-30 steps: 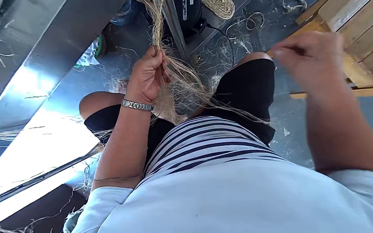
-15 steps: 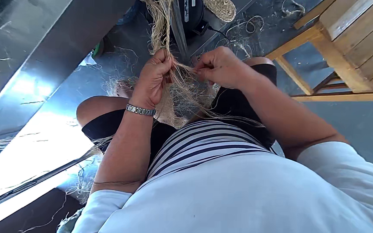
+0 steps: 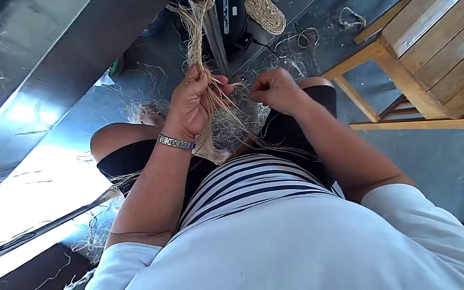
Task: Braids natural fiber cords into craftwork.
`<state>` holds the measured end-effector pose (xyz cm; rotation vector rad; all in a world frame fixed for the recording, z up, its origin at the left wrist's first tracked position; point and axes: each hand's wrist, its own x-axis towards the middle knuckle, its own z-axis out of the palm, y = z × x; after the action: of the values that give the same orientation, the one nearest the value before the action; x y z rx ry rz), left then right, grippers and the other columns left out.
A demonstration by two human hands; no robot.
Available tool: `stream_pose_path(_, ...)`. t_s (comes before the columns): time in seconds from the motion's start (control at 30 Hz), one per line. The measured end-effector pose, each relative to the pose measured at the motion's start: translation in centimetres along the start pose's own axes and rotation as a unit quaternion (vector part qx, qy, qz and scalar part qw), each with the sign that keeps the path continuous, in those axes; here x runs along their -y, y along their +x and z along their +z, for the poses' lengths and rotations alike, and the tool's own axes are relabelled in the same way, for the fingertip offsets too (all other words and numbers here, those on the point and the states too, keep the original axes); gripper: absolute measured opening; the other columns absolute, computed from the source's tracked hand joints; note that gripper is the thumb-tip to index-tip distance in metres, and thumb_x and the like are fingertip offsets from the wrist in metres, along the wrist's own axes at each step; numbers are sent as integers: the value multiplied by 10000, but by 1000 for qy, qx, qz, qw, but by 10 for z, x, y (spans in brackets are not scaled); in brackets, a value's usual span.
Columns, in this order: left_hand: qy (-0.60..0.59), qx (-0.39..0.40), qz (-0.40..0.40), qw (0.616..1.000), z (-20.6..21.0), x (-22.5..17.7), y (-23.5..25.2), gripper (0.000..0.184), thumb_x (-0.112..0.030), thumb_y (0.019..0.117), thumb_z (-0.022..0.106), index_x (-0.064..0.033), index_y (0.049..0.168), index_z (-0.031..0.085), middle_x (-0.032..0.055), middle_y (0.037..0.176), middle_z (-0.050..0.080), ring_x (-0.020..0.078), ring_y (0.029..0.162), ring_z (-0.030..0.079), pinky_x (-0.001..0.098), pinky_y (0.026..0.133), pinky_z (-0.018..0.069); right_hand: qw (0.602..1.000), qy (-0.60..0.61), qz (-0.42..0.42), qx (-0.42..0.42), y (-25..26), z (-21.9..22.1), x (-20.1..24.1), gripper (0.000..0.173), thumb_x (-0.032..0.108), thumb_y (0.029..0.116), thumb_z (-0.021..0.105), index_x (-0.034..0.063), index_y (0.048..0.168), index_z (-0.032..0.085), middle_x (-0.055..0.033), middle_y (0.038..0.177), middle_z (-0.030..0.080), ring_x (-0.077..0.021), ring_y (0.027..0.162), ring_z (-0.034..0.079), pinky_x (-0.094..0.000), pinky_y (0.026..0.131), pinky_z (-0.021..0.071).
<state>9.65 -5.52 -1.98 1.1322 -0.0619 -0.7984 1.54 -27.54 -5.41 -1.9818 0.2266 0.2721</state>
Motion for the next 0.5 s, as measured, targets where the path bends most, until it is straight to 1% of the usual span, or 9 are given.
stream_pose_path(0.03, 5, -13, 0, 1000, 2, 0, 0, 271, -91, 1107, 255, -154, 1008, 500, 42, 928, 734, 206, 849, 751, 373, 748, 639, 999, 29, -14, -5, -1, 3, 2, 91, 114, 941, 706, 24, 942, 705, -23, 793, 660, -59, 641, 588, -249, 609, 510)
stream_pose_path(0.1, 19, -41, 13, 999, 4, -3, 0, 247, -91, 1110, 264, -145, 1012, 484, 43, 916, 730, 203, 838, 753, 351, 725, 639, 994, 104, -37, -13, -5, 5, 10, 59, 78, 951, 694, 28, 925, 676, 9, 769, 646, -22, 599, 580, -191, 551, 504)
stream_pose_path(0.2, 20, -57, 30, 998, 3, -13, -3, 221, -110, 1118, 257, -152, 1024, 453, 45, 925, 721, 209, 853, 755, 341, 715, 643, 986, 161, -43, -22, -10, -4, 19, 43, 48, 953, 678, 46, 912, 666, 30, 756, 646, -13, 585, 582, -173, 526, 501)
stream_pose_path(0.3, 5, -36, 40, 999, -2, -18, -4, 269, -141, 1121, 236, -162, 1010, 479, 46, 883, 734, 214, 845, 757, 357, 717, 640, 965, 261, -36, 1, -14, -10, 21, 140, 38, 990, 614, 80, 859, 638, 47, 700, 648, -18, 551, 587, -173, 503, 505)
stream_pose_path(0.33, -3, -36, 45, 998, -2, -16, -4, 289, -145, 1121, 239, -168, 987, 494, 22, 827, 717, 182, 785, 744, 340, 693, 636, 954, 299, -33, 12, -16, -9, 22, 167, 34, 1002, 587, 85, 850, 636, 46, 688, 652, -19, 542, 585, -170, 495, 501)
stream_pose_path(0.37, -16, -32, 46, 998, -1, -15, -4, 307, -152, 1121, 238, -182, 965, 500, -20, 749, 653, 128, 696, 690, 303, 659, 620, 943, 331, -29, 21, -18, -8, 24, 185, 32, 1013, 565, 84, 851, 637, 41, 688, 661, -21, 536, 585, -169, 488, 497)
stream_pose_path(0.4, -37, -28, 38, 998, 1, -15, -4, 314, -162, 1122, 238, -195, 941, 493, -50, 672, 564, 94, 603, 605, 278, 614, 584, 937, 347, -25, 28, -19, -6, 27, 181, 37, 1024, 553, 83, 872, 641, 37, 710, 671, -22, 544, 588, -167, 491, 497)
stream_pose_path(0.47, -82, -3, 24, 996, 1, -14, -5, 334, -166, 1117, 232, -204, 914, 494, -73, 589, 481, 70, 506, 514, 253, 556, 545, 945, 324, -40, 23, -17, -4, 29, 144, 26, 1013, 573, 78, 897, 640, 35, 733, 676, -19, 551, 591, -168, 494, 504)
stream_pose_path(0.5, -94, 12, 18, 995, 1, -15, -5, 341, -169, 1117, 227, -205, 911, 497, -77, 578, 466, 70, 495, 500, 252, 553, 540, 961, 270, -58, 6, -15, -3, 29, 117, 31, 999, 598, 74, 896, 634, 39, 728, 661, -16, 554, 588, -170, 504, 508)
